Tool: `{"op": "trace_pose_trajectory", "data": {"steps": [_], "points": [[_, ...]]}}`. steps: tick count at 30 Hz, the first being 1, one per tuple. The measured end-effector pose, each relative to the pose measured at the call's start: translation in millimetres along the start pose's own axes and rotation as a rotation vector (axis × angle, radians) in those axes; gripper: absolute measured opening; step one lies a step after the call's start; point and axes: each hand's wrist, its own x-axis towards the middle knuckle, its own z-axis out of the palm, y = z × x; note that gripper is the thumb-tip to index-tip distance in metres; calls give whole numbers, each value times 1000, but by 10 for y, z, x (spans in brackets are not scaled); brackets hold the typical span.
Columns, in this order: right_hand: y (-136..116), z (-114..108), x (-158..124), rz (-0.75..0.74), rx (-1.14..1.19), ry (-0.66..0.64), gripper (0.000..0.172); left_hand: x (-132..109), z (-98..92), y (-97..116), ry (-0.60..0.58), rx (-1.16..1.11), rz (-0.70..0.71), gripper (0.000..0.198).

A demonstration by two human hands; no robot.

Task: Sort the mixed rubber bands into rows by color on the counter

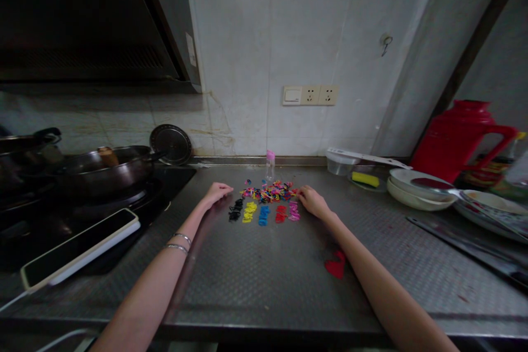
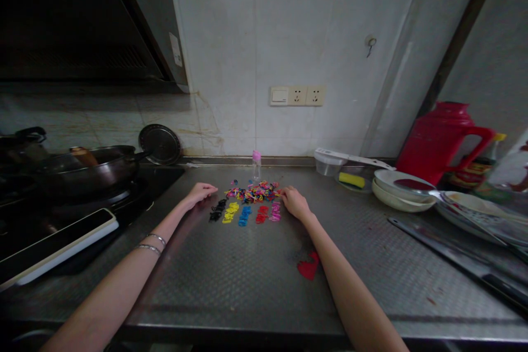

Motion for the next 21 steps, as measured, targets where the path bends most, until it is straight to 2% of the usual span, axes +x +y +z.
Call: {"op": "trace_pose_trajectory", "data": {"steps": [11, 17, 21], "points": [[117, 59, 135, 10, 183, 122, 16, 48, 6, -65, -5, 0, 28, 40], [41, 7, 128, 47, 333, 101, 20, 64, 8, -90, -10, -8, 42, 36], [39, -12, 104, 14, 304, 70, 20, 79, 15, -112, -12, -14, 35, 35]]}}
